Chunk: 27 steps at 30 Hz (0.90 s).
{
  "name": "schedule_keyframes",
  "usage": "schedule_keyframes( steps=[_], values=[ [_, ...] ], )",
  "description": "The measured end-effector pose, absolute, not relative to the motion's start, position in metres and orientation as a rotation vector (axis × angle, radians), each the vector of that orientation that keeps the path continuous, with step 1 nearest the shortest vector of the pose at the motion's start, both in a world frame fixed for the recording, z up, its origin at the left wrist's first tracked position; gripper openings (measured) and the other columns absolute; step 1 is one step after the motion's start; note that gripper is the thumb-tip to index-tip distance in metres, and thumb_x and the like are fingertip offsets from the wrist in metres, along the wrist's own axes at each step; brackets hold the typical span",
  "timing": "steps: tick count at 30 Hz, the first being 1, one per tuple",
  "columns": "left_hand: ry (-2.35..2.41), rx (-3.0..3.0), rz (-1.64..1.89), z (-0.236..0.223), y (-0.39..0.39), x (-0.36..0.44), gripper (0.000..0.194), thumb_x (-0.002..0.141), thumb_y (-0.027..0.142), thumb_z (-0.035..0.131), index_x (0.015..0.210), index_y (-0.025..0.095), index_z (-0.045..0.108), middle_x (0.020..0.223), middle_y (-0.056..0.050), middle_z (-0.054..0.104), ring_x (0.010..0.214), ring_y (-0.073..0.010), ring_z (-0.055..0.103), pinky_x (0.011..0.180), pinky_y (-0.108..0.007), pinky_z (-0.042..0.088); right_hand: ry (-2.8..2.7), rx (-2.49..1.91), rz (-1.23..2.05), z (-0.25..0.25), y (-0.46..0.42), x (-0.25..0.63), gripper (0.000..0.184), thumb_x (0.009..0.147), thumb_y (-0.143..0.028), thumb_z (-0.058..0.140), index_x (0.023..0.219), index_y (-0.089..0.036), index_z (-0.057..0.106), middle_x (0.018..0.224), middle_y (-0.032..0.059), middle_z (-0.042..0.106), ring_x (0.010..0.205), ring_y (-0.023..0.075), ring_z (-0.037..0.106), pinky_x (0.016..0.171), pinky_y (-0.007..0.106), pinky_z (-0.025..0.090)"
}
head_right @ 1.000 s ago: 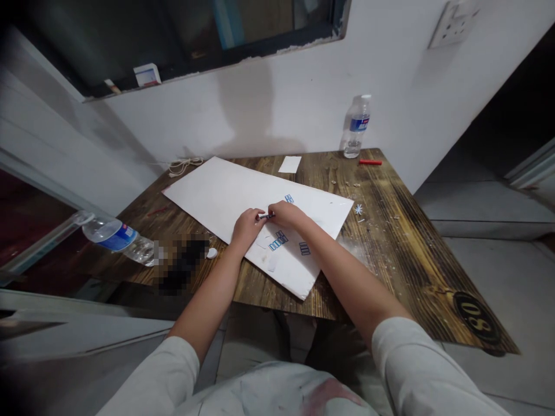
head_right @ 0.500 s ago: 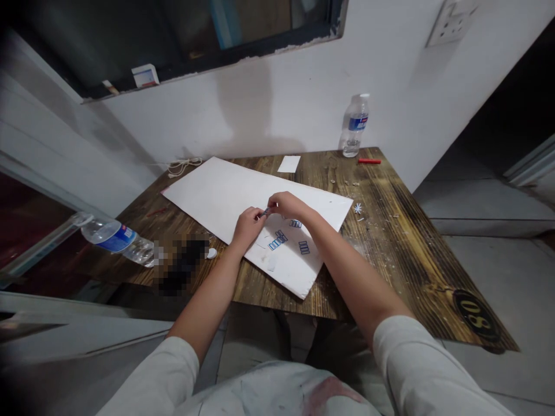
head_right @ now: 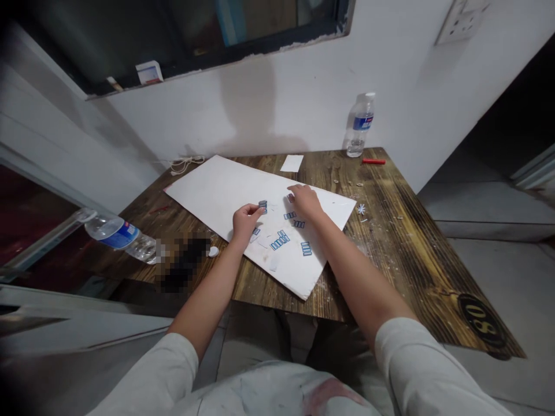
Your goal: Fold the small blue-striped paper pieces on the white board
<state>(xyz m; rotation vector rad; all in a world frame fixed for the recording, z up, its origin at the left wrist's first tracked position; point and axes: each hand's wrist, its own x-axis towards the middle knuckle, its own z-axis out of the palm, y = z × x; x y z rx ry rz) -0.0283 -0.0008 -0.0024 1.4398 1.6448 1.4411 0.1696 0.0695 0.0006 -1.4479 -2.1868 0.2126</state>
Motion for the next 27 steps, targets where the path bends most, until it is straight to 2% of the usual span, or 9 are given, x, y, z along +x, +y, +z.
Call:
schedule_keyframes(
  steps=[2, 7, 13, 17, 22, 27],
  values=[
    [1.592, 1.297, 1.508, -0.004, 0.002, -0.029, 0.013, 0.069, 0.03, 0.073, 0.069, 0.018, 0.069, 0.064, 0.001, 0.065, 0.062, -0.0116, 0.056, 0.058, -0.022, 0.044, -2.305, -1.481, 0.177, -0.008, 0.071, 0.175, 0.041, 0.09, -0.017, 0.049, 0.13, -0.017, 0.059, 0.129, 0.0123, 0.063, 0.115, 0.0274, 0.054, 0.09, 0.035, 0.041],
    [1.538, 1.17, 1.575, -0.007, 0.005, -0.031, 0.018, 0.067, 0.034, 0.074, 0.07, 0.017, 0.068, 0.064, 0.001, 0.063, 0.059, -0.0108, 0.054, 0.049, -0.019, 0.038, -2.454, -1.501, 0.112, -0.004, 0.069, 0.174, 0.029, 0.089, -0.019, 0.048, 0.107, -0.02, 0.071, 0.11, 0.0097, 0.071, 0.102, 0.0255, 0.058, 0.081, 0.033, 0.039],
    [1.555, 1.111, 1.559, -0.009, 0.006, -0.03, 0.019, 0.067, 0.035, 0.073, 0.072, 0.017, 0.068, 0.064, 0.001, 0.062, 0.058, -0.0103, 0.053, 0.045, -0.018, 0.036, -2.49, -1.5, -0.027, 0.007, 0.061, 0.171, 0.027, 0.089, -0.015, 0.045, 0.09, -0.013, 0.072, 0.095, 0.0134, 0.072, 0.089, 0.0236, 0.061, 0.073, 0.032, 0.036],
    [1.561, 1.091, 1.568, -0.006, 0.005, -0.031, 0.018, 0.067, 0.034, 0.073, 0.07, 0.017, 0.067, 0.061, 0.001, 0.061, 0.055, -0.0092, 0.051, 0.045, -0.018, 0.035, -2.291, -1.46, -0.014, 0.013, 0.058, 0.17, 0.026, 0.09, -0.02, 0.046, 0.093, -0.015, 0.072, 0.093, 0.0122, 0.072, 0.082, 0.0218, 0.062, 0.069, 0.03, 0.036],
    [1.534, 1.042, 1.531, -0.001, 0.001, -0.028, 0.019, 0.068, 0.035, 0.071, 0.072, 0.018, 0.065, 0.056, 0.003, 0.056, 0.05, -0.0088, 0.049, 0.043, -0.019, 0.032, -1.931, -1.267, 0.142, 0.033, 0.049, 0.152, 0.026, 0.093, -0.028, 0.049, 0.098, -0.015, 0.07, 0.079, 0.0084, 0.071, 0.07, 0.0188, 0.063, 0.066, 0.027, 0.041],
    [1.457, 1.046, 1.533, -0.002, -0.001, -0.025, 0.016, 0.069, 0.032, 0.07, 0.072, 0.017, 0.063, 0.061, 0.001, 0.06, 0.052, -0.0093, 0.054, 0.047, -0.02, 0.036, -1.985, -1.052, 0.117, 0.039, 0.028, 0.124, 0.022, 0.091, -0.02, 0.048, 0.096, -0.016, 0.07, 0.082, 0.0074, 0.071, 0.072, 0.0176, 0.062, 0.07, 0.028, 0.043]
  ],
)
